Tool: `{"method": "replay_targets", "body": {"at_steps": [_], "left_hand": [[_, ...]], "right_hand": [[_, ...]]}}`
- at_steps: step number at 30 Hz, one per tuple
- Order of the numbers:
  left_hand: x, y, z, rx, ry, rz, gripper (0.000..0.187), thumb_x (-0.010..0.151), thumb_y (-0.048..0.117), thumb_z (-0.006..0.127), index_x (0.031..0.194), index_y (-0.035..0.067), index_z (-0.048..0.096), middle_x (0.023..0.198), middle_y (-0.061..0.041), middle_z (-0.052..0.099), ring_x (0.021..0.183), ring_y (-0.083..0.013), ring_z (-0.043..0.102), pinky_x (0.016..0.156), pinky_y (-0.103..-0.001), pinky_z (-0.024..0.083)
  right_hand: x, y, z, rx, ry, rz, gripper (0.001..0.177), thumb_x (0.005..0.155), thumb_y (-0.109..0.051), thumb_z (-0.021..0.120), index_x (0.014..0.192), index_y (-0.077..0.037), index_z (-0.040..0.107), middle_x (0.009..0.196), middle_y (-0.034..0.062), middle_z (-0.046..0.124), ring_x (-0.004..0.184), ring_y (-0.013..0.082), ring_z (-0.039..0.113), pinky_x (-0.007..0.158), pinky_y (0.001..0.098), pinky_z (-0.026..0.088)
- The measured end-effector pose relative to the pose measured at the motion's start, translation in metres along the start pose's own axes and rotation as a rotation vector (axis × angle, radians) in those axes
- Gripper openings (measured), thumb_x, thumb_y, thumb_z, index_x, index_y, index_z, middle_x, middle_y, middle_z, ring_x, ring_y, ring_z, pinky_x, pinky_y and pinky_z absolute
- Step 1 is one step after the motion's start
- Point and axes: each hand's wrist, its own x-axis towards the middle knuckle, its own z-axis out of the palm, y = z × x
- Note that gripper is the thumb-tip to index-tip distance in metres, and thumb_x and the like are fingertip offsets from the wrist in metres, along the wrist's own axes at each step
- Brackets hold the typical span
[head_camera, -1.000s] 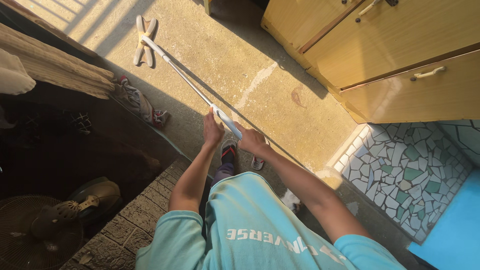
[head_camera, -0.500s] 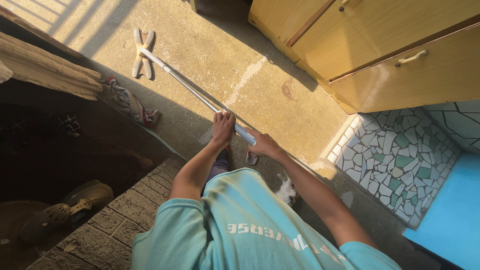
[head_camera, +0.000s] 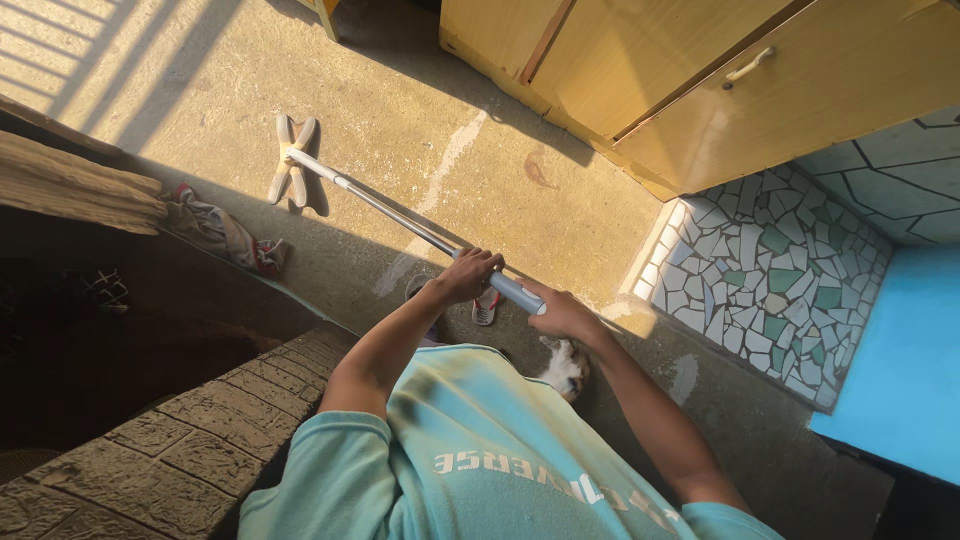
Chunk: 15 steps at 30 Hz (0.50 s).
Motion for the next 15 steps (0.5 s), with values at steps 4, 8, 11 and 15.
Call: {"method": "replay_targets", "body": {"at_steps": [4,8,11,15], "left_hand": [[0.015,0.028,0.000,0.045,-0.106,0.038,0.021,0.088,0.016,0.072,0.107,0.019,0.064,0.102,-0.004,0.067,0.112,-0.0270,0.064,0.099,-0.049,0.045],[0.013,0.019,-0.004,0.058,-0.147,0.064,0.022,0.083,0.017,0.075,0.103,0.016,0.065,0.101,-0.005,0.069,0.111,-0.0272,0.066,0.095,-0.051,0.046],[0.000,-0.007,-0.002,0.064,-0.223,-0.012,0.022,0.085,0.014,0.071,0.106,0.020,0.069,0.100,-0.005,0.071,0.107,-0.0271,0.068,0.096,-0.049,0.046],[-0.020,-0.039,-0.010,0.111,-0.215,-0.049,0.023,0.078,0.010,0.072,0.100,0.017,0.070,0.100,-0.009,0.071,0.107,-0.0311,0.067,0.096,-0.047,0.049]], "right_hand": [[-0.019,0.025,-0.004,-0.019,0.003,0.036,0.089,0.075,-0.021,0.071,0.155,-0.043,0.040,0.118,0.0213,0.073,0.099,0.0322,0.076,0.091,0.0410,0.058],[-0.002,0.035,0.012,0.066,0.017,-0.078,0.090,0.073,-0.021,0.073,0.155,-0.041,0.041,0.127,0.0203,0.069,0.108,0.0317,0.073,0.094,0.0404,0.056],[0.022,0.023,0.033,0.100,-0.058,-0.042,0.092,0.074,-0.021,0.073,0.157,-0.042,0.037,0.131,0.0202,0.067,0.113,0.0312,0.070,0.097,0.0412,0.055],[0.047,0.001,0.055,0.106,-0.076,-0.110,0.094,0.075,-0.023,0.075,0.158,-0.039,0.033,0.134,0.0197,0.066,0.117,0.0314,0.067,0.100,0.0429,0.051]]}}
